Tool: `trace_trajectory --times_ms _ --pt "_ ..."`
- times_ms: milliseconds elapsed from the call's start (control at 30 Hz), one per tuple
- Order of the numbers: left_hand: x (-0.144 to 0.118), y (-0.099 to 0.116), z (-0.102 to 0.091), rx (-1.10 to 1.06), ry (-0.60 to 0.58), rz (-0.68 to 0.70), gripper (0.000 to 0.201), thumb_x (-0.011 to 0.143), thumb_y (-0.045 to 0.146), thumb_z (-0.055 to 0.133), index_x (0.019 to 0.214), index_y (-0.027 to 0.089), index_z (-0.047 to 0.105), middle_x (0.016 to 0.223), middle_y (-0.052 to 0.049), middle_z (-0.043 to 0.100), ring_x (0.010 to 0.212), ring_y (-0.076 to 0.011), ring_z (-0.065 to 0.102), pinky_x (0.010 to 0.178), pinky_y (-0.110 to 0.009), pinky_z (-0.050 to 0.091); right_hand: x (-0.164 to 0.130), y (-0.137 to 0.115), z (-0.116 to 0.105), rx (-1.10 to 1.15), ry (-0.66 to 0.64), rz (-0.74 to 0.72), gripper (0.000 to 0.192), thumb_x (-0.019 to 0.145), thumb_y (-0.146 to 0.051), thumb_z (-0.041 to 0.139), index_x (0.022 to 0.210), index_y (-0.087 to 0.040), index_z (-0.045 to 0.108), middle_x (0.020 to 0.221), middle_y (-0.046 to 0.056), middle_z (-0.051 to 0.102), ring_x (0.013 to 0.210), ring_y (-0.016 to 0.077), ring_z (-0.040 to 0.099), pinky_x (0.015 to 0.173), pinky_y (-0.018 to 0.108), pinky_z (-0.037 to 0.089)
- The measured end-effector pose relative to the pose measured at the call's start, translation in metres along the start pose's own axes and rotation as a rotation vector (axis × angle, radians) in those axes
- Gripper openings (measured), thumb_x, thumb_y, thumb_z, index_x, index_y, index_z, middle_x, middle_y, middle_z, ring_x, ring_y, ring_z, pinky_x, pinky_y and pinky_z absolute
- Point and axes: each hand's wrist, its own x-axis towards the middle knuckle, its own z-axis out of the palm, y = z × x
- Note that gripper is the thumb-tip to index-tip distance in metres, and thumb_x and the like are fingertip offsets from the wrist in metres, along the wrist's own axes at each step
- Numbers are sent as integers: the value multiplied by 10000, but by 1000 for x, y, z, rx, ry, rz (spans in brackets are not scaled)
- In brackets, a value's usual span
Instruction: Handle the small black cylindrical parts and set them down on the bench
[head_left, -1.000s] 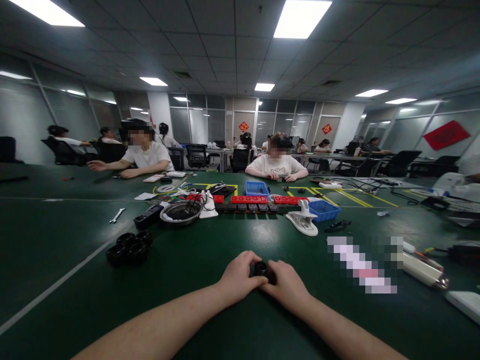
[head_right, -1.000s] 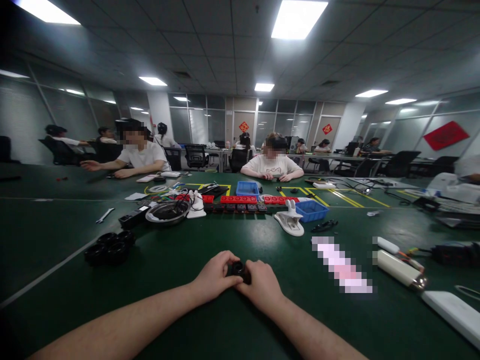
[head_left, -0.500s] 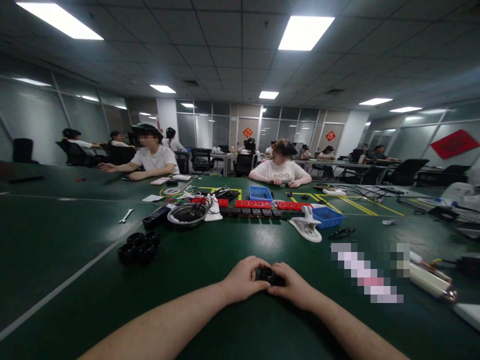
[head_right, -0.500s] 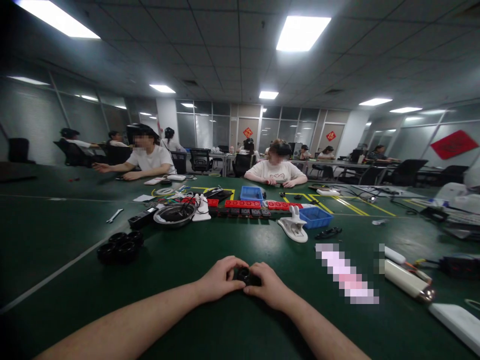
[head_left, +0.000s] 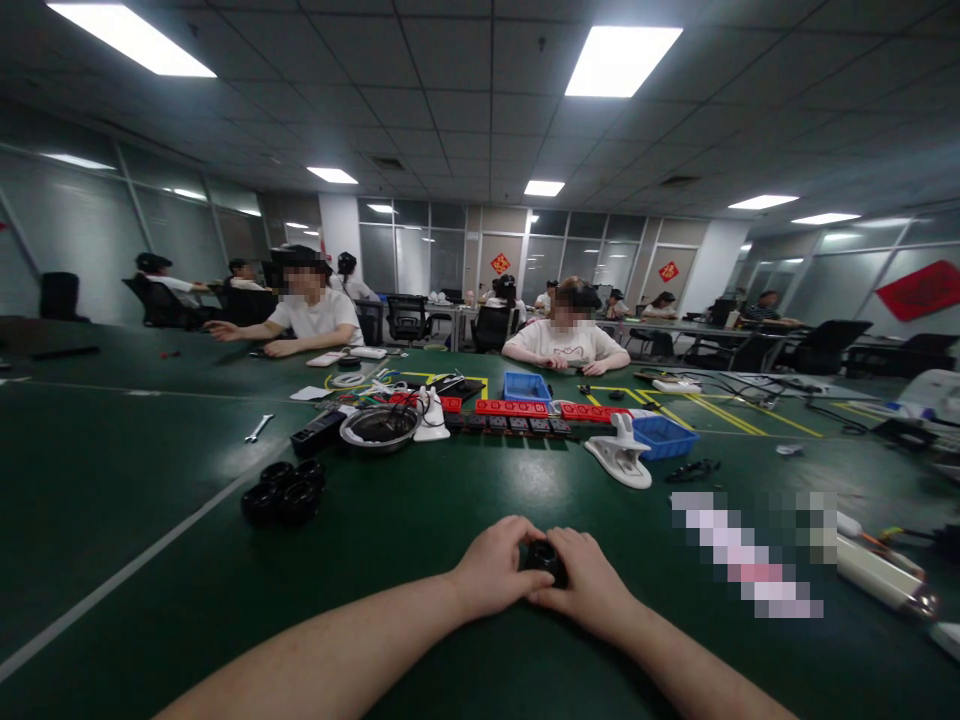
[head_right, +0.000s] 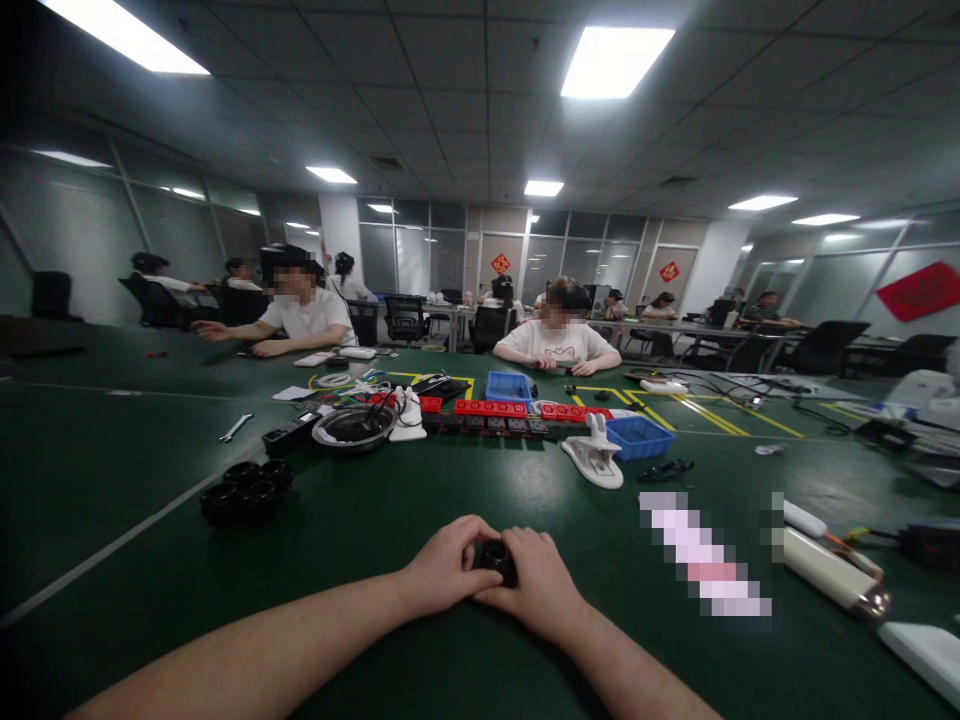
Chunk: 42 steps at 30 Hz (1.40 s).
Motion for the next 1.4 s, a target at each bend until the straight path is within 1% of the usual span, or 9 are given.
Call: trace_trajectory --times_ms 133,267,400,533,700,900,1133,1267,1400 --pt "1 -1 -4 -44 -65 57 340 660 240 640 983 207 538 861 18 518 537 -79 448 535 -194 376 0 11 -7 208 -111 -104 455 657 -407 616 1043 -184 523 953 62 556 866 218 489 733 308 355" --pt "1 1 -6 26 -77 109 372 654 252 660 1011 240 556 829 22 513 622 -107 483 595 -203 385 2 17 -14 311 -189 -142 333 691 -361 591 964 -171 577 893 41 577 824 200 503 711 285 368" --pt "-1 5 -6 70 -61 80 344 642 266 669 969 231 569 846 14 525 726 -140 509 637 -217 388 2 14 -10 259 -167 -67 270 656 -358 620 841 -162 599 784 22 581 745 182 506 645 259 364" --pt "-4 9 -2 101 -16 16 304 634 276 667 912 216 559 861 11 535 778 -159 511 649 -229 385 1 5 -2 82 -67 55 291 622 -397 629 773 -158 560 736 28 577 680 172 506 597 246 340" --pt "-5 10 0 124 12 -16 279 643 276 653 895 218 547 834 13 542 758 -166 511 650 -244 390 0 -5 -2 -110 -16 79 293 660 -429 580 777 -162 548 739 48 577 704 197 514 644 283 324" --pt "-3 11 -9 114 -32 110 322 676 266 637 983 230 549 937 -17 520 883 -184 493 778 -273 388 -3 3 -12 56 -71 -22 448 567 -396 681 938 -191 536 905 44 543 840 217 490 713 295 347" --pt "0 10 -18 150 -182 167 422 697 250 625 1102 256 507 886 -3 547 781 -161 525 704 -246 401 -3 13 -25 321 -208 -135 237 680 -289 613 884 -171 585 871 29 541 830 183 497 709 270 374" --pt "0 11 -17 164 -164 131 338 683 243 633 1012 261 560 873 10 560 754 -152 529 691 -242 399 -1 12 -20 292 -183 -64 179 655 -260 629 794 -155 589 757 1 525 721 156 492 627 245 367" --pt "-4 16 -13 206 -93 55 295 678 261 628 966 245 566 877 0 559 781 -171 528 692 -261 404 -3 5 -10 148 -90 41 201 636 -315 638 703 -152 540 704 0 515 659 148 474 566 235 338"
